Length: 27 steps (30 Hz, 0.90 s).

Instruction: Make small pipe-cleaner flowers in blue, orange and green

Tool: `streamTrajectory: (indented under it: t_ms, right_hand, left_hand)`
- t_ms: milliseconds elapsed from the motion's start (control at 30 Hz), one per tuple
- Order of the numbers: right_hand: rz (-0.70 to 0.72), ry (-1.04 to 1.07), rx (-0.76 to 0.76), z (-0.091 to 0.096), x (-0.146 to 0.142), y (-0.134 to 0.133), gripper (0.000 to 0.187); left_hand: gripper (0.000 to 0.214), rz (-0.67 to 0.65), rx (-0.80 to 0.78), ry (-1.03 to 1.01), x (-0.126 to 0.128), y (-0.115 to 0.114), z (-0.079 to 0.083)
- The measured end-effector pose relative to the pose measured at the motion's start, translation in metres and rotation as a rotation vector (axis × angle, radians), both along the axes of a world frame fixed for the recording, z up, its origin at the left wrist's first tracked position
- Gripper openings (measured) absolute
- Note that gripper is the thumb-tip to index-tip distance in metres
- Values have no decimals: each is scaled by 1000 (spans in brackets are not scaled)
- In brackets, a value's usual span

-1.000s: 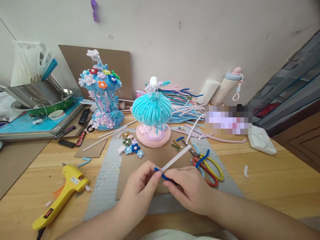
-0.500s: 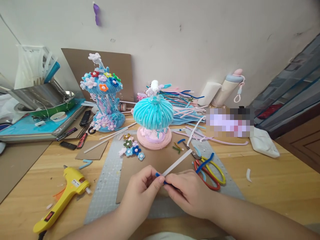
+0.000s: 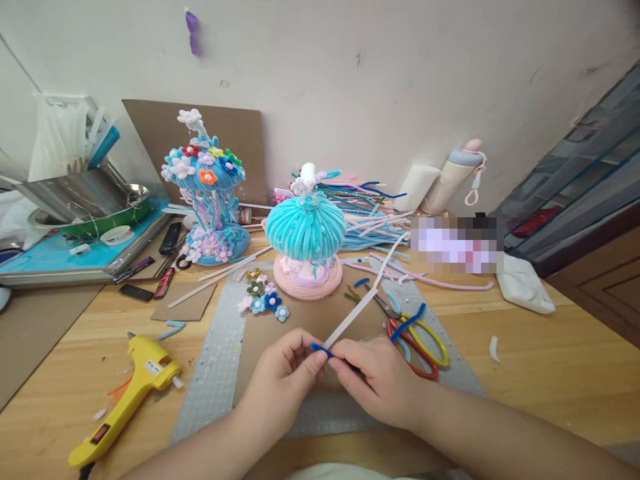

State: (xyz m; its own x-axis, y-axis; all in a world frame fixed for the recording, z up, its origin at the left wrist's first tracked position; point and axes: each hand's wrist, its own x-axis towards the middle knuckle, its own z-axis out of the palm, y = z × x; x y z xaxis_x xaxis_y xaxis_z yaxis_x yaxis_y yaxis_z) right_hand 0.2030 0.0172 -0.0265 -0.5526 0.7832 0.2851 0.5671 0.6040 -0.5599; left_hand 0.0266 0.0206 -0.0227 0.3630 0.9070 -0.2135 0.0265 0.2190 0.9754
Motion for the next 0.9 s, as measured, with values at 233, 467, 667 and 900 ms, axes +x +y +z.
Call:
streamTrajectory:
  t_ms: [233,467,667,900]
  right_hand:
    - [-50,6,-58,-2,-1,-3,21]
    - [81,-53,-62,5,0,-2,17]
    - [94,-99,-5,5,1,2,17]
    - [57,-102,23,2,1,0,19]
  left_hand:
    - [19,4,77,42,-1,1,-3]
    - [26,-23,-20,-76,-4,9,-1]
    - [30,-2,-103,-83,-2,9,4]
    - [22,-7,44,25,-1,5,5]
